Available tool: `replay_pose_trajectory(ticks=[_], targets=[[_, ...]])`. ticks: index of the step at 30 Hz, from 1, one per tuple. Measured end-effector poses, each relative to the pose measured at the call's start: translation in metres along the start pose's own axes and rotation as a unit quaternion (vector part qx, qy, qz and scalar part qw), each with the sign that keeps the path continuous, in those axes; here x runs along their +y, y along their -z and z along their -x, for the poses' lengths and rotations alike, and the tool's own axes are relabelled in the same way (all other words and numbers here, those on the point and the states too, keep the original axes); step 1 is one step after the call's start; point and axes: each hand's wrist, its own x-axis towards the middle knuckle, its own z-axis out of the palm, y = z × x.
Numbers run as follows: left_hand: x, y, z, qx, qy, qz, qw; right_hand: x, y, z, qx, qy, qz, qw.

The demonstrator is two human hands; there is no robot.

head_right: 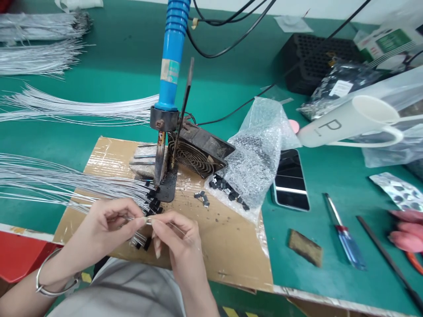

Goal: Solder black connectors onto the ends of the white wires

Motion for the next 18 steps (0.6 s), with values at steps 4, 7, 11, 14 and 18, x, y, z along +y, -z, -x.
replay_pose_trajectory(ticks=[4,7,11,14,18], targets=[[-0.004,-0.005,0.002,0.03,-0.011,-0.023,0.999,0.003,-0.004,0.0,0.017,0.02,-0.018,1.0],[-0.006,-0.01,0.003,0.064,-0.041,-0.059,0.995,0.005,-0.008,-0.001,0.036,0.033,-0.033,0.998],[-0.01,-0.015,0.003,0.095,-0.062,-0.057,0.992,0.008,-0.011,-0.002,0.043,0.044,-0.039,0.997],[-0.012,-0.017,0.003,0.098,-0.045,-0.045,0.993,0.009,-0.012,-0.002,0.045,0.048,-0.038,0.997],[-0.013,-0.015,0.002,0.101,-0.028,-0.02,0.994,0.008,-0.007,-0.001,0.043,0.055,-0.028,0.997]])
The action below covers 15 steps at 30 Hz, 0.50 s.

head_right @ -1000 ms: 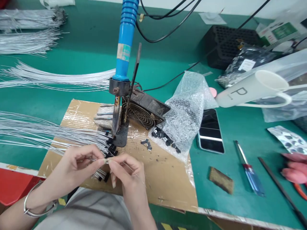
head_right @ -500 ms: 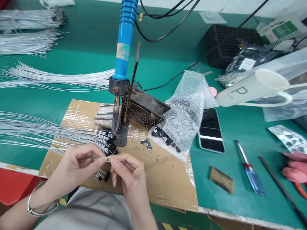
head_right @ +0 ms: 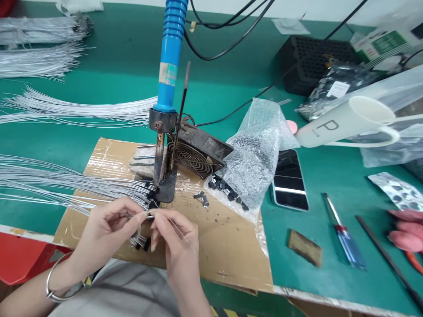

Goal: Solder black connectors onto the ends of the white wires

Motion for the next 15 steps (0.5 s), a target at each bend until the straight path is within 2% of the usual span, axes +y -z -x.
replay_pose_trajectory(ticks=[7,15], targets=[[-0.0005,0.0016,-0.0013,0.023,-0.001,-0.003,1.0,0.0052,0.0076,-0.0004,0.004,0.045,0.079,0.996],[0.0016,0.0015,-0.0012,0.027,-0.039,-0.022,0.999,0.0076,0.0034,0.0006,0.003,0.061,0.086,0.994]])
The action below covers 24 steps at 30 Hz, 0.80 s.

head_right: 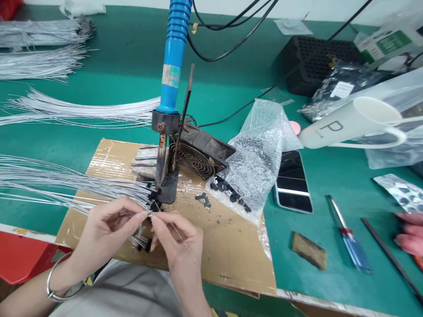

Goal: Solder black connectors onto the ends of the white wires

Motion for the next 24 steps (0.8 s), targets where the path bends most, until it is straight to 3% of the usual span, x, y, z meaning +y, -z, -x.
replay_pose_trajectory(ticks=[11,24], targets=[[0.004,-0.0014,0.0003,0.027,-0.097,-0.066,0.993,-0.0034,-0.0013,0.0023,-0.007,0.007,-0.008,1.0],[0.0018,-0.0017,0.003,0.033,-0.143,-0.113,0.983,-0.0075,-0.0045,0.0042,0.021,-0.015,-0.006,1.0]])
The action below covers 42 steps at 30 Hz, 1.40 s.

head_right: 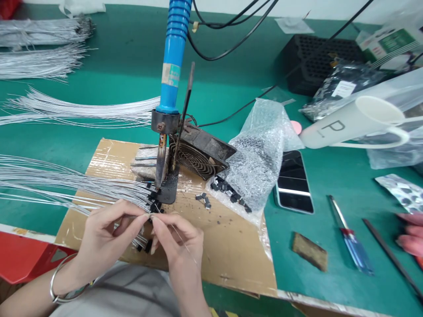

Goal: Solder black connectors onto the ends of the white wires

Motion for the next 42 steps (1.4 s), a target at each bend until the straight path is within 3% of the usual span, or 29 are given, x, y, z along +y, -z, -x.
replay_pose_trajectory(ticks=[11,15,20,30,37,40,42], targets=[[-0.001,0.003,0.0,-0.034,-0.006,-0.02,0.999,-0.013,0.01,-0.007,-0.065,-0.079,-0.018,0.995],[-0.002,0.004,0.001,-0.041,-0.003,-0.022,0.999,-0.016,0.01,-0.008,-0.052,-0.089,0.007,0.995],[-0.002,0.002,0.002,-0.02,0.018,-0.019,0.999,-0.011,0.01,-0.008,-0.068,-0.073,-0.002,0.995],[-0.002,-0.008,0.005,0.026,0.019,-0.023,0.999,-0.003,-0.001,-0.006,-0.018,-0.065,-0.072,0.995],[-0.002,-0.008,0.003,0.026,0.08,0.031,0.996,0.007,-0.003,-0.003,-0.01,-0.034,-0.054,0.998],[-0.003,-0.006,0.001,0.008,0.125,0.072,0.99,0.004,0.015,-0.004,-0.009,0.039,0.036,0.999],[-0.005,-0.004,0.0,0.002,0.149,0.092,0.984,-0.003,0.037,-0.01,0.066,0.122,0.143,0.98]])
